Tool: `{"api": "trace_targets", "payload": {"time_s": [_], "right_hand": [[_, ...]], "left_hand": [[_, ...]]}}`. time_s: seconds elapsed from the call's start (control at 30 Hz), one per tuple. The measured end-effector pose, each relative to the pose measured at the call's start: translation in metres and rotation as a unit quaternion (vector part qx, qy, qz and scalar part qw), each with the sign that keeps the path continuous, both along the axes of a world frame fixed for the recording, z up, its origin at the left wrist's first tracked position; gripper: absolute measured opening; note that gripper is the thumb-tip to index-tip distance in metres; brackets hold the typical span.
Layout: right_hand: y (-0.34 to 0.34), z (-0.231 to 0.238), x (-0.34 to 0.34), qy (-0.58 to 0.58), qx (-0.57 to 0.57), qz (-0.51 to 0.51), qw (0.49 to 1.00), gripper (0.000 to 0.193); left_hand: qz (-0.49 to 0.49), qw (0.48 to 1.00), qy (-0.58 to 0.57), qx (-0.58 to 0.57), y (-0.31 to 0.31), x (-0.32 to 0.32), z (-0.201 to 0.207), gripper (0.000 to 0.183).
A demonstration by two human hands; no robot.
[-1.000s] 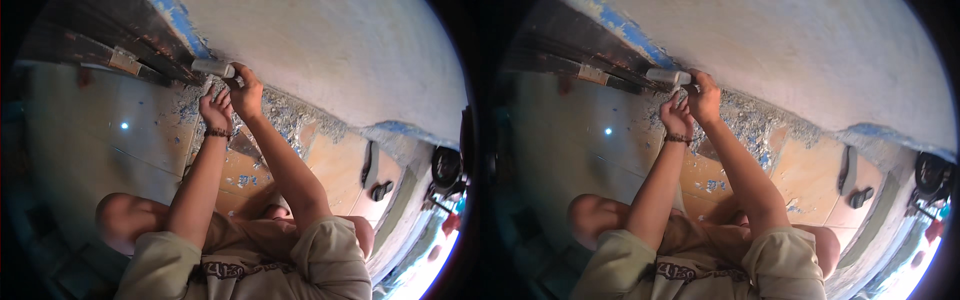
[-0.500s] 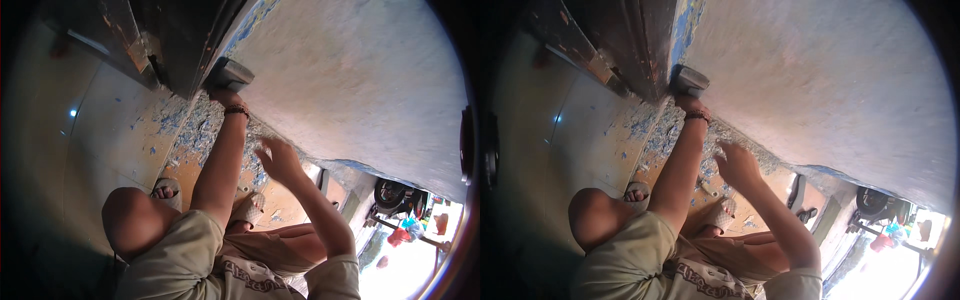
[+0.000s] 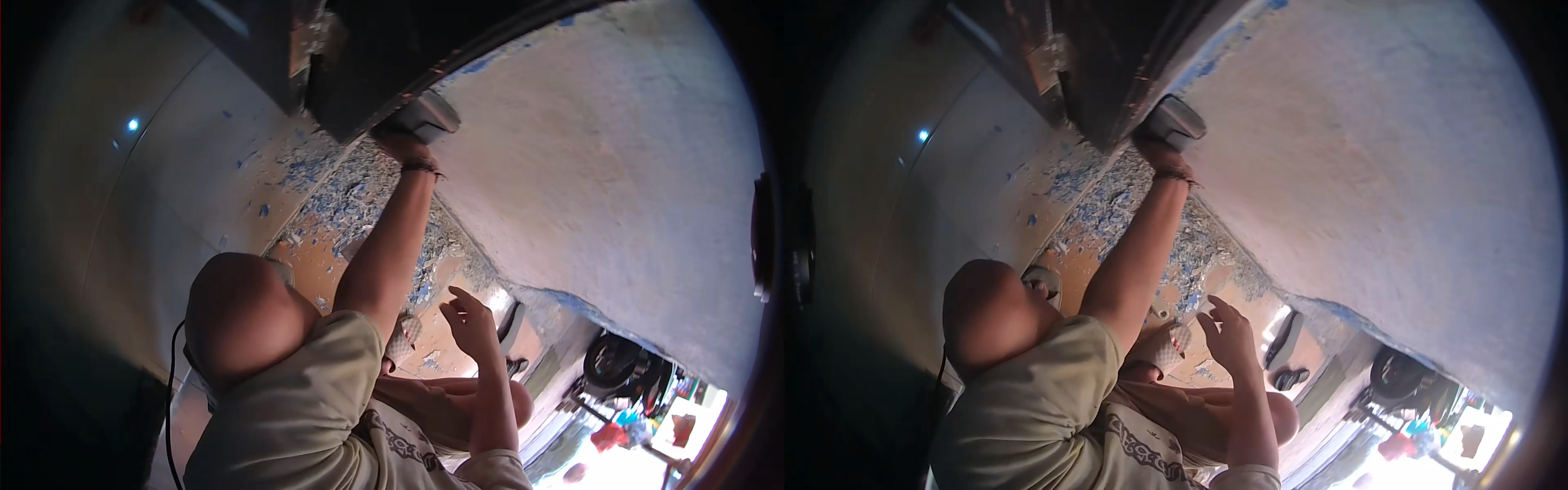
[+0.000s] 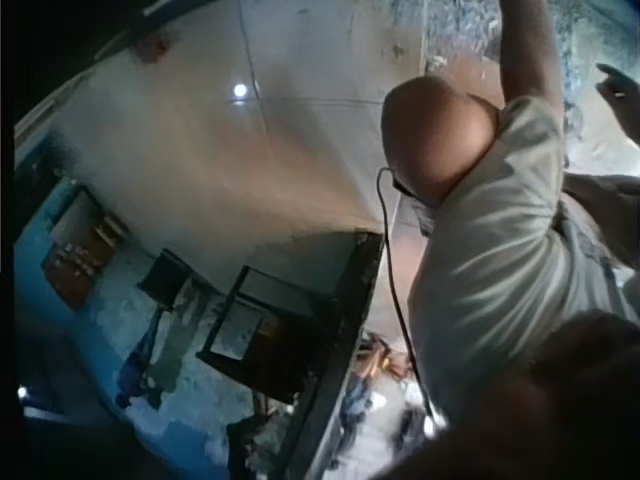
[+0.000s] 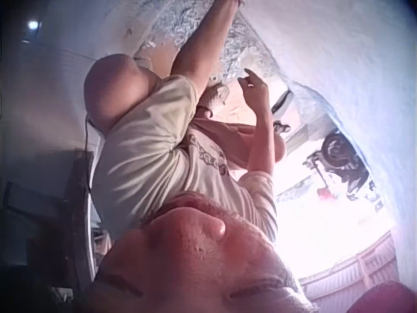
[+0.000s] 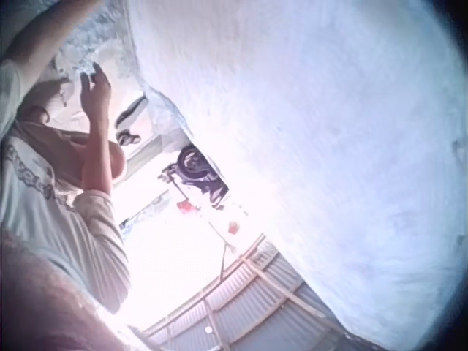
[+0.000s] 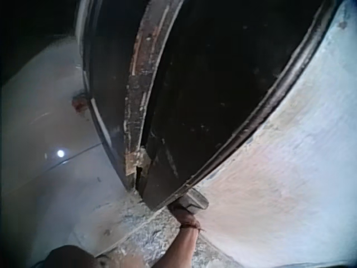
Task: The person scrapes blue paint from the bottom of a wall using a putty knife and then sands the surface with a sanding block.
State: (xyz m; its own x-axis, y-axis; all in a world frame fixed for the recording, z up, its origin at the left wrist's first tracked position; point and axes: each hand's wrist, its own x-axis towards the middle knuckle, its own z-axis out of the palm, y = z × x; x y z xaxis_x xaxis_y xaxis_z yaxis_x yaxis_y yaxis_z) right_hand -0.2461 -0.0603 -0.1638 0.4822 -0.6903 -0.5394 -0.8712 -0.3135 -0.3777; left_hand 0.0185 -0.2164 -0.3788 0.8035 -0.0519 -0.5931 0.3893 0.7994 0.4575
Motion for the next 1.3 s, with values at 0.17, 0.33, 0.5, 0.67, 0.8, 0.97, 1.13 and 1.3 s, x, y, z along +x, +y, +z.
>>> {"api": "trace_targets", "payload": {"time_s": [0.17, 0.33, 0.5, 0.67, 0.8, 0.97, 1.13, 1.3], "right_hand": [[0.001, 0.002, -0.020, 0.008, 0.038, -0.051, 0.998, 0.038], [0.003, 0.006, -0.009, -0.018, 0.021, 0.006, 1.000, 0.039], [0.011, 0.021, 0.006, -0.036, -0.047, 0.063, 0.996, 0.039], [0.034, 0.044, 0.024, -0.080, -0.027, 0.068, 0.994, 0.040], [0.037, 0.047, 0.024, -0.067, -0.023, 0.067, 0.995, 0.043], [0.024, 0.033, 0.003, -0.017, -0.035, 0.050, 0.998, 0.044], [0.023, 0.024, 0.012, -0.019, -0.026, 0.079, 0.996, 0.044], [0.021, 0.023, 0.021, -0.051, 0.026, 0.072, 0.996, 0.045]], "left_hand": [[-0.089, 0.980, -0.004, 0.176, -0.004, -0.036, 0.048, 0.048], [-0.159, 0.923, -0.037, 0.349, 0.000, -0.039, 0.064, 0.053], [-0.202, 0.913, -0.100, 0.340, -0.003, -0.018, 0.025, 0.051], [-0.030, 0.996, -0.063, 0.047, -0.005, -0.009, 0.014, 0.045], [-0.036, 0.999, 0.001, -0.022, 0.008, -0.029, 0.029, 0.050], [-0.116, 0.986, 0.097, 0.063, 0.005, -0.036, 0.049, 0.049], [-0.098, 0.993, 0.025, 0.060, -0.011, -0.011, -0.051, 0.045], [-0.087, 0.992, -0.024, 0.087, -0.018, 0.027, -0.082, 0.045]]}}
